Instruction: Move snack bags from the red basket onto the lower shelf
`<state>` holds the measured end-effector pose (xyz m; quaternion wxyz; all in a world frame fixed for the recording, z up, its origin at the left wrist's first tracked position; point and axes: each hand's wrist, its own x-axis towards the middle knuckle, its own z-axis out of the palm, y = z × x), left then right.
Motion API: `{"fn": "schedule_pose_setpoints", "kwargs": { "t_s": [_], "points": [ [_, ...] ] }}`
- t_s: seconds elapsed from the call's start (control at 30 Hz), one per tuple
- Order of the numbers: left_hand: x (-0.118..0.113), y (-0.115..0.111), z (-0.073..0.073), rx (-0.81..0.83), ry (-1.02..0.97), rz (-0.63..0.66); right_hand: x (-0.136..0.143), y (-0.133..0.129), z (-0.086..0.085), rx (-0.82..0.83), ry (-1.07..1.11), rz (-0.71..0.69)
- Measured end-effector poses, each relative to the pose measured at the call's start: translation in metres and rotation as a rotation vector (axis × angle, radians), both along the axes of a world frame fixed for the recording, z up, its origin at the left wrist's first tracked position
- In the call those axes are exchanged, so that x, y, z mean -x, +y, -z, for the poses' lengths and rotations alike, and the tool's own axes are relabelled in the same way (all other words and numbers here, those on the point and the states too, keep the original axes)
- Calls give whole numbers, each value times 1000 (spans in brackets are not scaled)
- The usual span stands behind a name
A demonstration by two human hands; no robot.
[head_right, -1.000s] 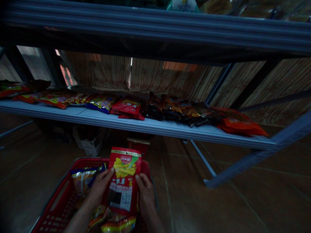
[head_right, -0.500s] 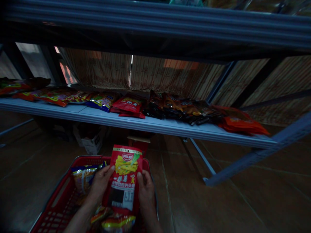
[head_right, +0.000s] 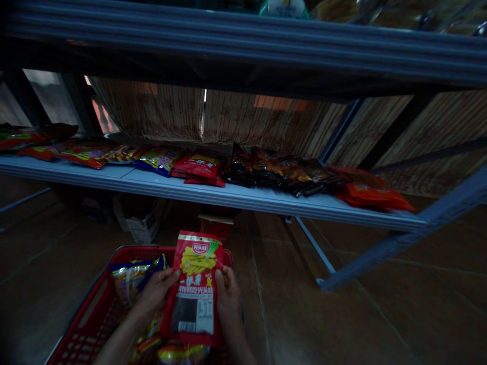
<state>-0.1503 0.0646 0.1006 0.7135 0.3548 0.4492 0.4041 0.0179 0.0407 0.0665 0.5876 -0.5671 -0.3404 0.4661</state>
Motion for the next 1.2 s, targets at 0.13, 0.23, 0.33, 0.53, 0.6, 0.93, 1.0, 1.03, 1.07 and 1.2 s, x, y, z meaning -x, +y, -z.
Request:
{"fn": "schedule_pose_setpoints", "kwargs": {
  "t_s": [0.13,0.23,0.33,0.53,0.6,0.93,1.0,1.03,1.07,1.2],
  "points": [
    [2,3,2,-122,107,-80,2,-5,3,-104,-375,85],
    [6,4,0,-228,287,-91,4,-13,1,-237,-732,61],
    [7,-2,-7,-350,484,-50,11,-23,-2,-268,-846,-73],
    [-2,-26,-26,-679,801,-104,30,-39,-12,-162,-529,-340],
    [-7,-32,-31,-790,820,-126,34,-43,-20,-118,-378,-388],
    [-5,-29,-22,-536,584,-275,34,-45,-37,77,523,-168],
    [2,-25,-18,-378,564,-314,28,-44,-41,105,551,-162],
    [6,-23,-17,-280,509,-283,24,-44,-43,108,557,-184],
    [9,-23,-17,-174,413,-228,21,-44,-46,103,561,-214],
    [15,-28,-21,7,-71,61,17,-44,-59,61,554,-304]
  ]
}}
